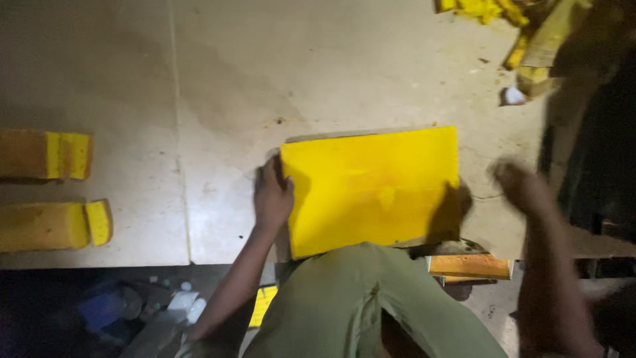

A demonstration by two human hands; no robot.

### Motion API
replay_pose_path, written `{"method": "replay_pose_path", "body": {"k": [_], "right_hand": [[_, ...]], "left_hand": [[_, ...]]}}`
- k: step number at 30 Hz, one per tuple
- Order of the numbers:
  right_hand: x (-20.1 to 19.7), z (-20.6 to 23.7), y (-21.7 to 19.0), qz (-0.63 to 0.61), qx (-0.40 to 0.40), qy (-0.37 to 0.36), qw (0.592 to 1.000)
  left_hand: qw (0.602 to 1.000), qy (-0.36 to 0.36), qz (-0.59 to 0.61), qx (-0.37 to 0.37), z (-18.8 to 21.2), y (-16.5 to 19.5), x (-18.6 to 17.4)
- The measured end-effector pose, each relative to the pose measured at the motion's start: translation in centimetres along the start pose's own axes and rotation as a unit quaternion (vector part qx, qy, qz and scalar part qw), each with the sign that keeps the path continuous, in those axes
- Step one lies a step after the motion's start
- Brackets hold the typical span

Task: The person uses a long knife to slice yellow sponge blocks into smaller pieces on a white table. They remove a block from a metal frame, cut it into strips, and stack the pieces. Another person is visible working nearby.

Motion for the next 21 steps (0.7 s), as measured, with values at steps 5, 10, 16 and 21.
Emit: {"method": "replay_pose_path", "body": {"k": [5,10,16,21], "right_hand": [[11.5,9.1,-0.1,-0.144,0.206,-0.085,0.964],[9.2,10.4,-0.1,-0.092,0.216,0.0,0.972],[8.2,10.0,1.9,-0.192,0.194,0.015,0.962],[7.1,9.3,0.9,-0.179,0.149,0.013,0.972]], "left_hand": [[0.992,-0.047,0.069,0.094,-4.1,-0.5,2.3],[0.985,-0.148,0.034,0.077,-7.4,-3.0,2.8],[0.832,-0.166,-0.268,0.457,9.2,-5.1,-1.1],[0.769,-0.477,-0.156,0.396,12.7,-10.2,1.7]]}}
Point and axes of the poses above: each hand's wrist, its own z-axis away from the middle knuckle, its own x-axis out of the palm, y = z × x, the point moved 6 cm from there along -z, towards the middle knuckle, and after that the axes turned 2 degrees about x, right-handed, at the moved point
